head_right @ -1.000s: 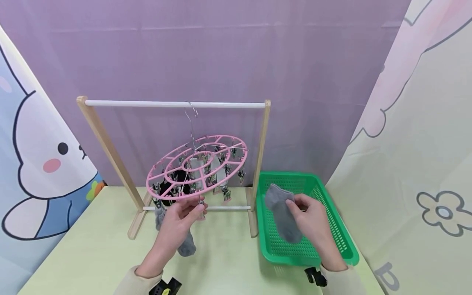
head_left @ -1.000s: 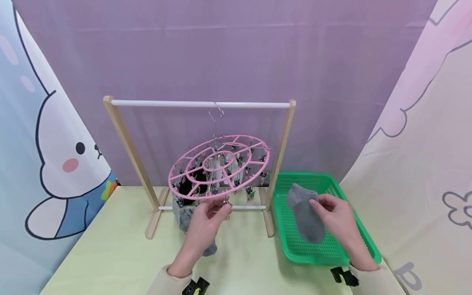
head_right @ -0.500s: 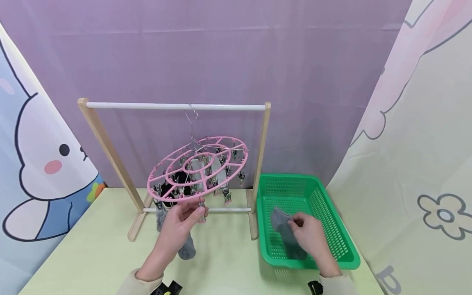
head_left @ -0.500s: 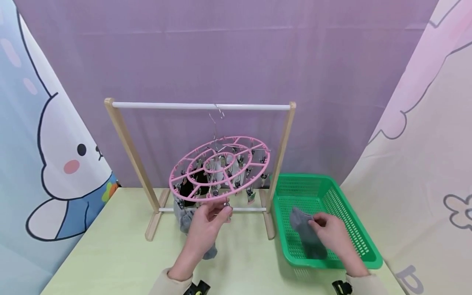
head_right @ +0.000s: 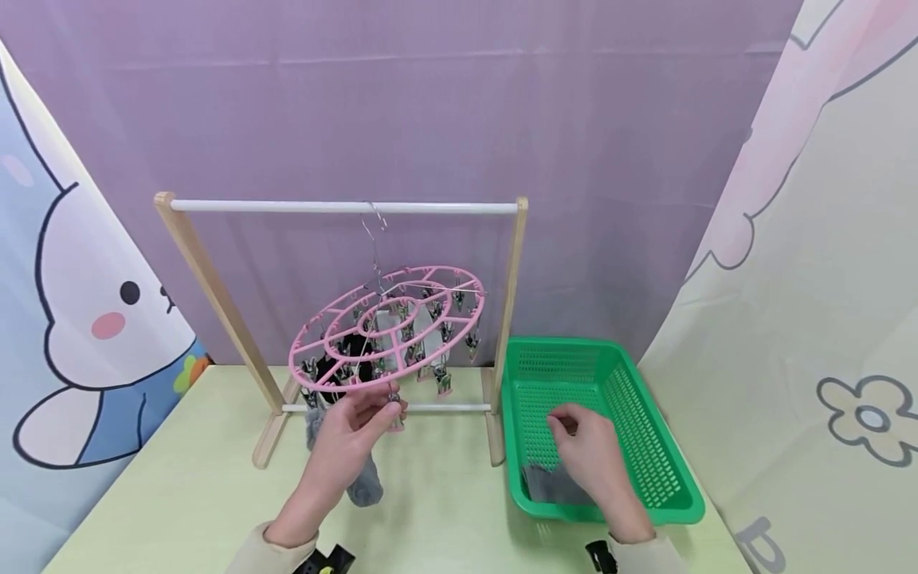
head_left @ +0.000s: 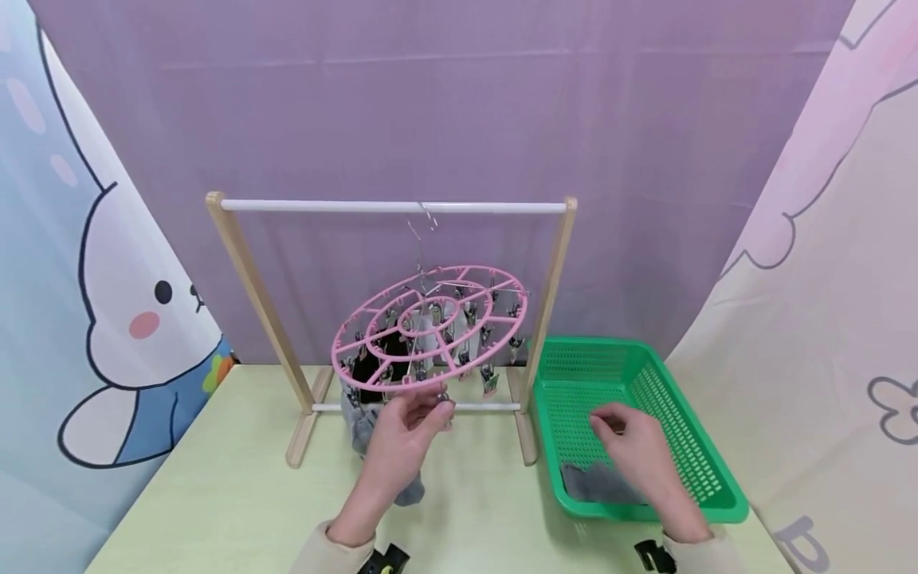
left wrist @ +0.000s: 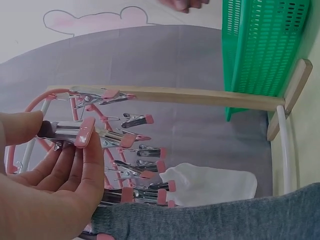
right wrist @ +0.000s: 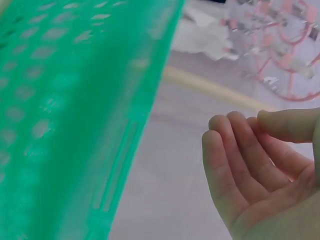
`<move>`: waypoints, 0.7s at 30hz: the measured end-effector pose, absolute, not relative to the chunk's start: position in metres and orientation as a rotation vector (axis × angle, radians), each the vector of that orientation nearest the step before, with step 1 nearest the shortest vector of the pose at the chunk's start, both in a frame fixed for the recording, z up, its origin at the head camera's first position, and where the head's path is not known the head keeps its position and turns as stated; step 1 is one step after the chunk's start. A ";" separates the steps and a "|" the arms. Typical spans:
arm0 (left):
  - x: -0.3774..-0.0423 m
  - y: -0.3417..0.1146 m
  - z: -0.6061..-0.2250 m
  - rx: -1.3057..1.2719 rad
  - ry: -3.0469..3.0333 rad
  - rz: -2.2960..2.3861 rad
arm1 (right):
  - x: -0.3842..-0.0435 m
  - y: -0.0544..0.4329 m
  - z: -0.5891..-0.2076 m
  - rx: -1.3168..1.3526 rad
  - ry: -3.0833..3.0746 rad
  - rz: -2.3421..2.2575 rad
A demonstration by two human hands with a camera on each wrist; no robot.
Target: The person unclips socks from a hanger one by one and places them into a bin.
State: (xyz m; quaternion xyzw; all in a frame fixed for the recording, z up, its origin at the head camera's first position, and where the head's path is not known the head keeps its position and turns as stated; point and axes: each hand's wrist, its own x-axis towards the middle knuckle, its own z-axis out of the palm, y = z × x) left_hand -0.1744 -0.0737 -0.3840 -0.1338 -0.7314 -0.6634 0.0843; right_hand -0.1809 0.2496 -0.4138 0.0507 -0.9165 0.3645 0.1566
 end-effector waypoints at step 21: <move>-0.151 -0.111 -0.389 -0.391 -2.037 -0.852 | -0.180 0.193 -0.402 0.274 -2.601 1.285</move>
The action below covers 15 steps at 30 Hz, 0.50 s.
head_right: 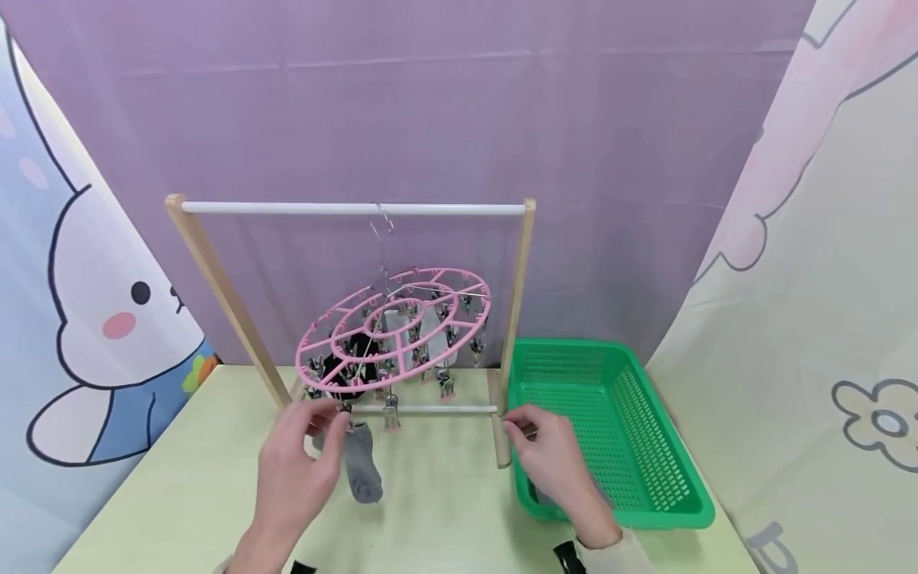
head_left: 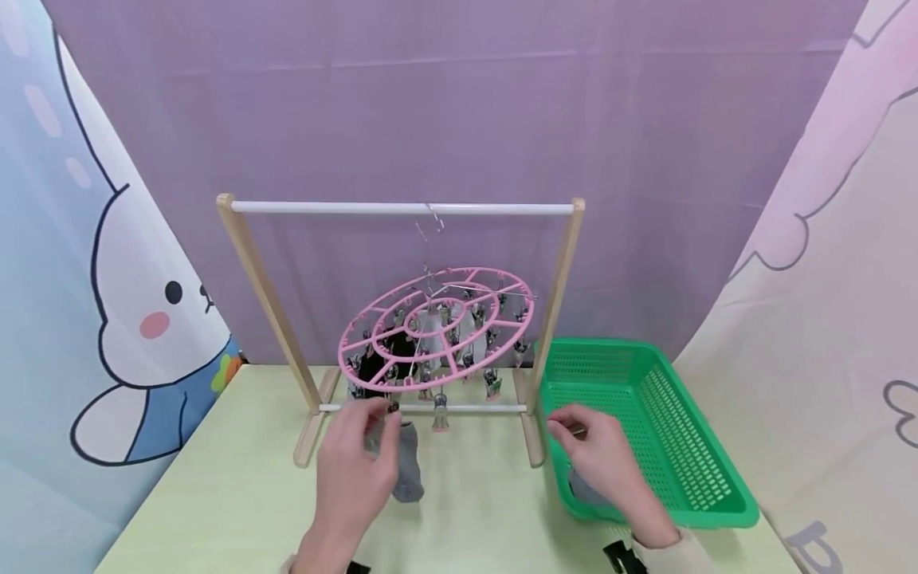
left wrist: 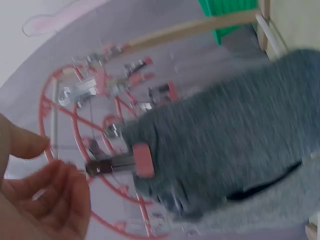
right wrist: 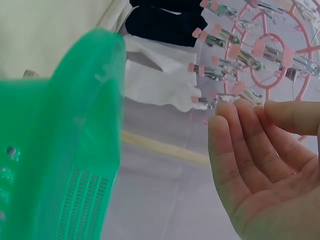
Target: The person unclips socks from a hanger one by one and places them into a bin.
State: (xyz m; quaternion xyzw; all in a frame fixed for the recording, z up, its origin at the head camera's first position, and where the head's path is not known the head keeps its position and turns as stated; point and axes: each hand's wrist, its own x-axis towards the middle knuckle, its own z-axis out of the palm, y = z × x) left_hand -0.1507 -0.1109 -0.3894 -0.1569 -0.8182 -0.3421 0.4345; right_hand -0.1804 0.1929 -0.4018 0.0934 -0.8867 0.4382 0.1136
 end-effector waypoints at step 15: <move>-0.172 -0.127 -0.395 -0.181 -2.281 -1.463 | -0.176 0.171 -0.407 0.350 -2.567 1.449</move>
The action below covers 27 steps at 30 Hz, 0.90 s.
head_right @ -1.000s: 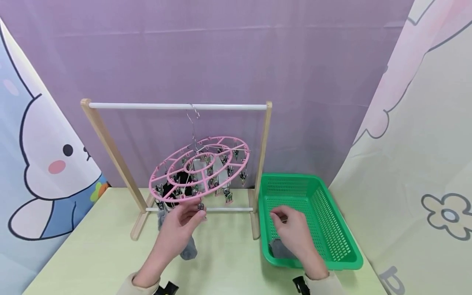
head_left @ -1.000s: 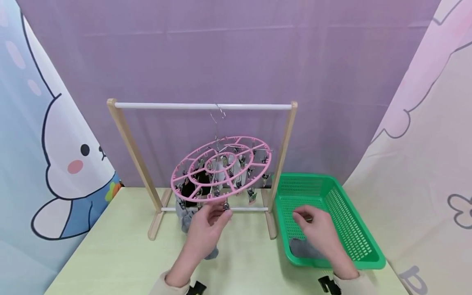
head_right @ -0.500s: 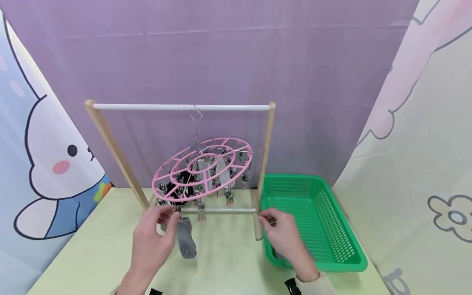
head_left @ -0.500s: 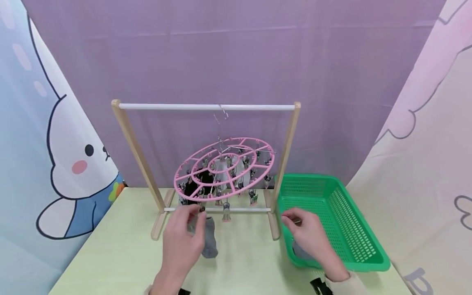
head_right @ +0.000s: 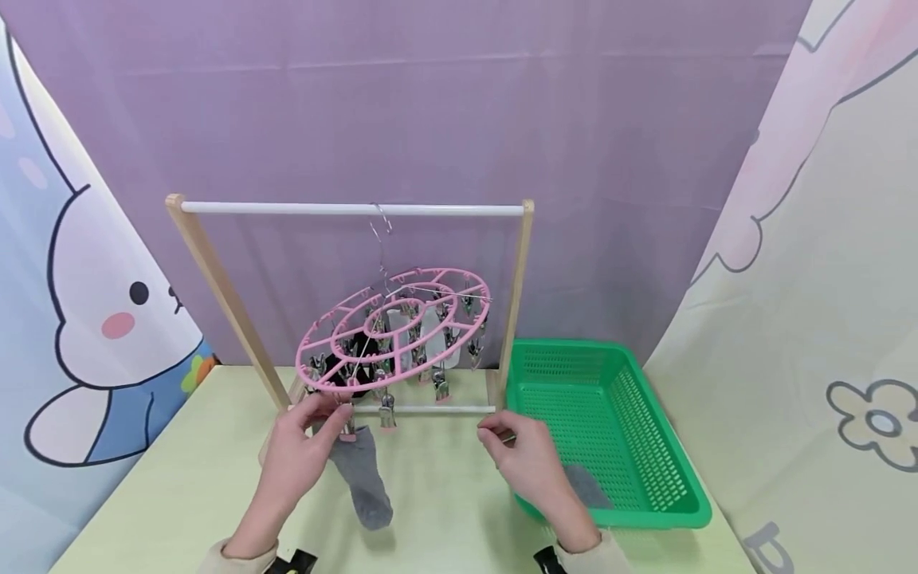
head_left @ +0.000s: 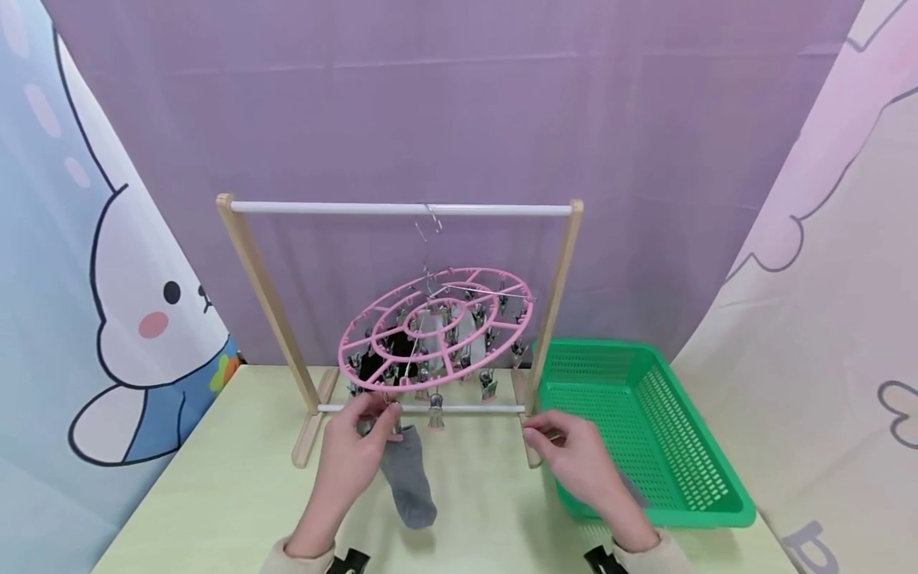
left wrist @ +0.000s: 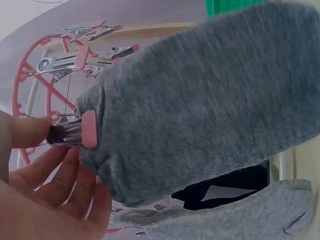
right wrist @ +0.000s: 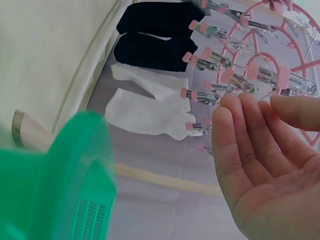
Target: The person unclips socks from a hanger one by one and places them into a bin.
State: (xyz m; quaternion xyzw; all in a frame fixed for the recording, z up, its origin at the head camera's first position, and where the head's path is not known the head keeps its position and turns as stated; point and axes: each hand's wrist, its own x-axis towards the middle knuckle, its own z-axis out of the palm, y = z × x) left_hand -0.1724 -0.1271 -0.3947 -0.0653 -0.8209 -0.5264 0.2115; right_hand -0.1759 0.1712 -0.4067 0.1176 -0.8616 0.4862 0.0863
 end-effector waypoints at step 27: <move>-0.174 -0.094 -0.398 -0.357 -2.298 -1.791 | -0.177 0.129 -0.417 0.766 -2.531 1.658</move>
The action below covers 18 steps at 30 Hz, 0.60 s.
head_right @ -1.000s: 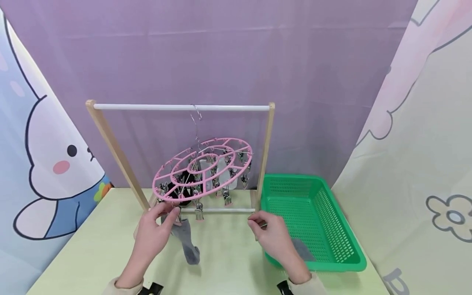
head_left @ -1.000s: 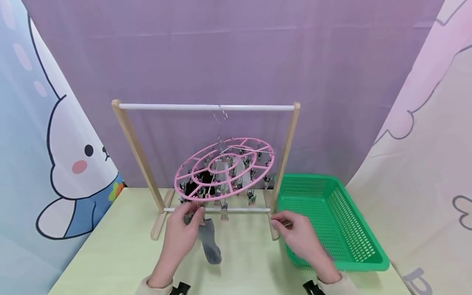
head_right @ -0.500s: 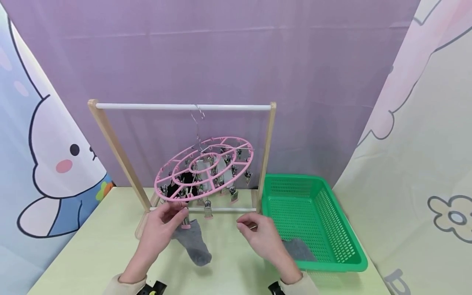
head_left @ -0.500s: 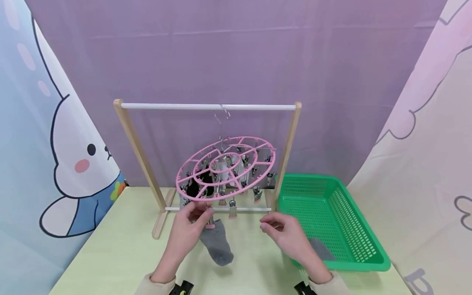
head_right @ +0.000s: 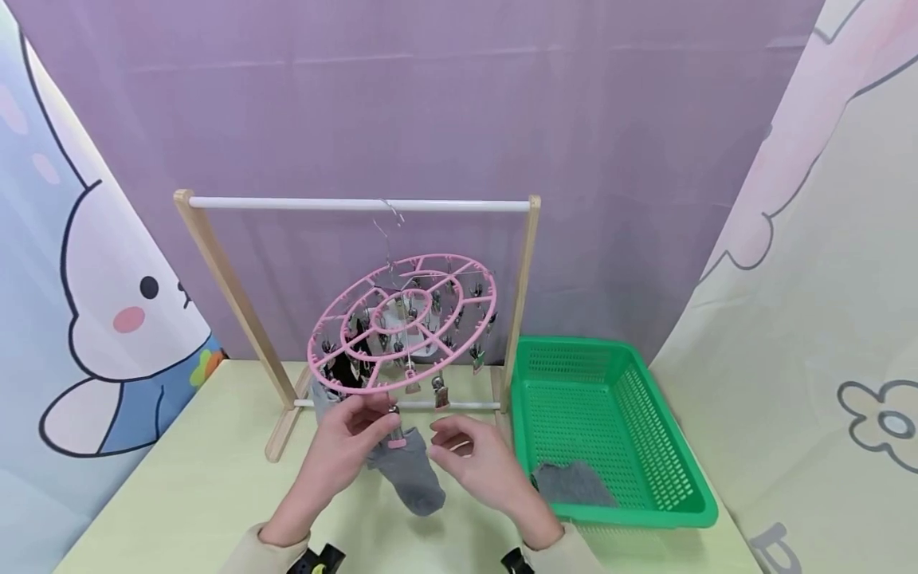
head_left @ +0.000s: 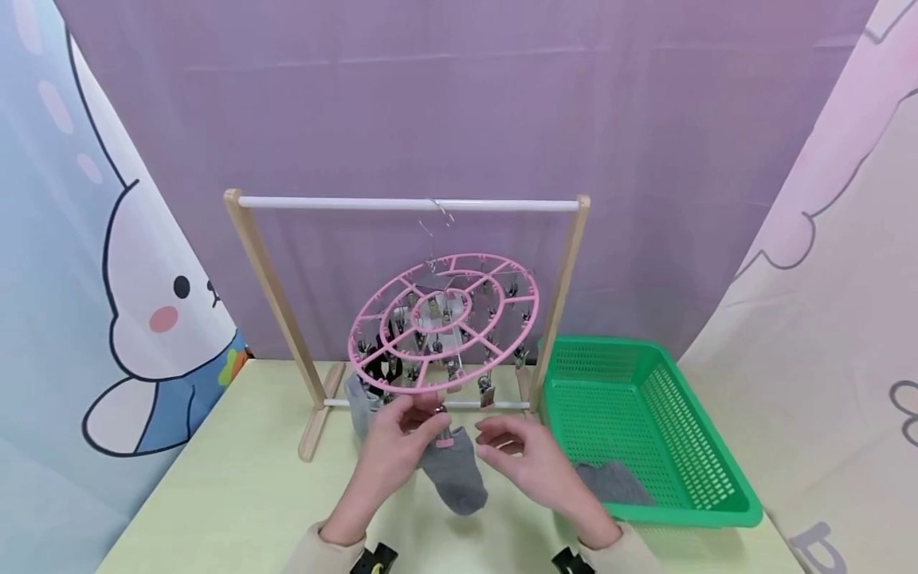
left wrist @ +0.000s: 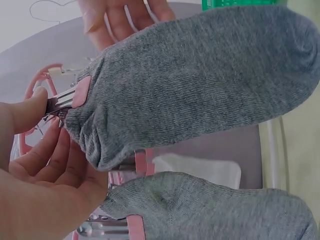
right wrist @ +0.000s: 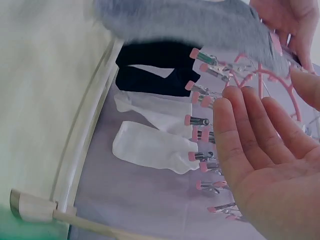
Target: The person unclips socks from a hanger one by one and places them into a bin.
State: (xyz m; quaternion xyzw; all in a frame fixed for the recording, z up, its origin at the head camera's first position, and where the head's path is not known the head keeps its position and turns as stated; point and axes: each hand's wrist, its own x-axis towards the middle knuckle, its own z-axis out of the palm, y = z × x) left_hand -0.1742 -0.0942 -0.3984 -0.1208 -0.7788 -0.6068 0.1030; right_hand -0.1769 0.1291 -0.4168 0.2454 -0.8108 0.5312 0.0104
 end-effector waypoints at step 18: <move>-0.175 -0.070 -0.398 -0.415 -2.349 -1.795 | -0.179 0.125 -0.417 0.689 -2.503 1.711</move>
